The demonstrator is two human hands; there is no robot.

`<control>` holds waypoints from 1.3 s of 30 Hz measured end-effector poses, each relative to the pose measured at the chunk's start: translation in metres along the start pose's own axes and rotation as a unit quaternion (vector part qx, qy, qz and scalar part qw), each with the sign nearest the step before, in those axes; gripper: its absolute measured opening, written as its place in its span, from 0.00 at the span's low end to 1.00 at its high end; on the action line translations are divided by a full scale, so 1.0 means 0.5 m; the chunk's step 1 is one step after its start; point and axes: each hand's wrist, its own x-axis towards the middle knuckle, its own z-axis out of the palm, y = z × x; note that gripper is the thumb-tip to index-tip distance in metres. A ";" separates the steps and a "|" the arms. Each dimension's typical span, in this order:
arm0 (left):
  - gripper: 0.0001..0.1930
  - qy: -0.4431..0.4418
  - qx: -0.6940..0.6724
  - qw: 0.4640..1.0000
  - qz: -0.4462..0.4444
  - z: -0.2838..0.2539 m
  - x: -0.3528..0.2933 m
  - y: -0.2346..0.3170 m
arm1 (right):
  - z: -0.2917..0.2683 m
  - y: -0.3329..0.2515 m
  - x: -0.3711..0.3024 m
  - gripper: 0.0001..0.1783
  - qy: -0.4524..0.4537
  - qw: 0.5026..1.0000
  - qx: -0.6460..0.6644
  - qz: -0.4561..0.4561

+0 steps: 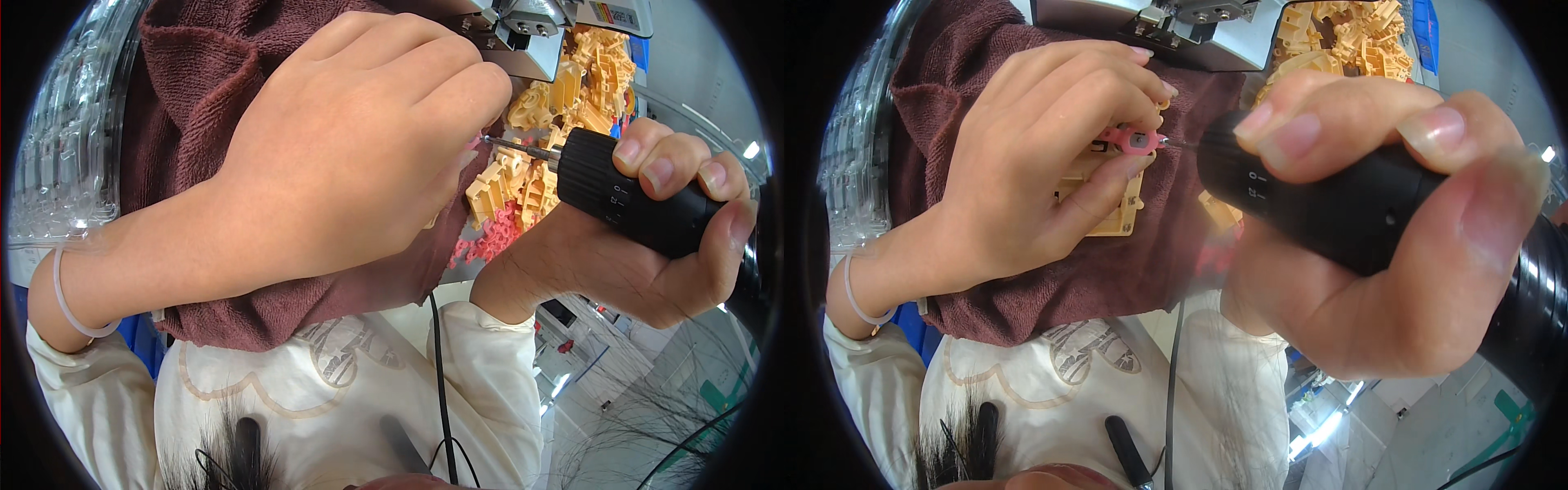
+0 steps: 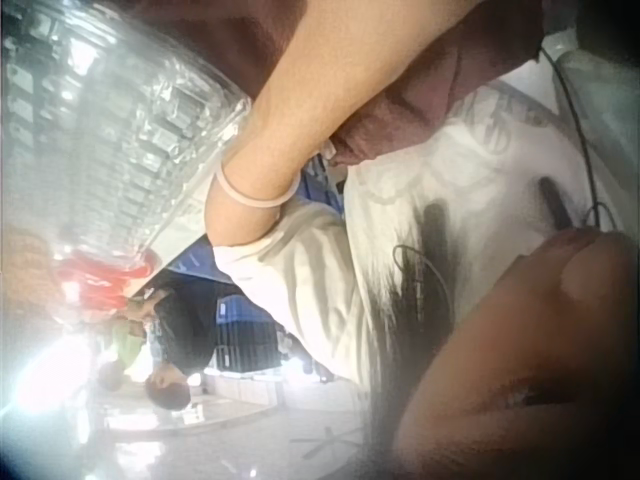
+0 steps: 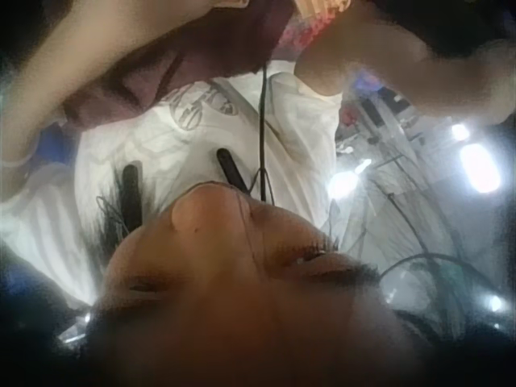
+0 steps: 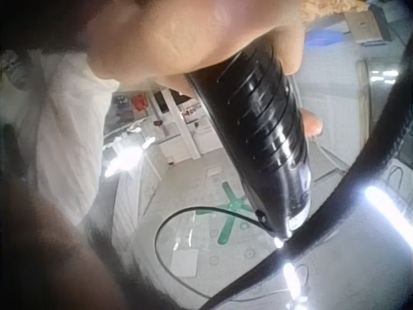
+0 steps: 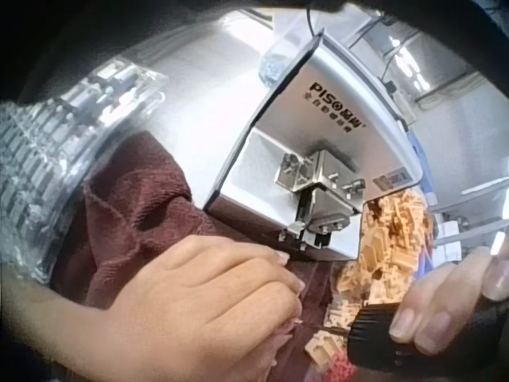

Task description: Manually assemble and screw together small plastic toy housing components using an electric screwdriver.

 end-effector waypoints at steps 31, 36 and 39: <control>0.14 0.036 -0.058 0.998 0.014 0.000 -0.010 -0.012 | 0.002 0.034 0.000 0.17 -0.081 0.996 0.018 -0.035; 0.13 -0.017 -0.001 0.999 0.029 -0.022 0.001 0.005 | 0.002 0.033 -0.012 0.14 -0.055 0.998 -0.015 -0.015; 0.13 -0.038 -0.025 0.999 -0.003 -0.019 0.009 0.008 | -0.007 0.047 -0.006 0.11 -0.013 1.000 -0.010 -0.010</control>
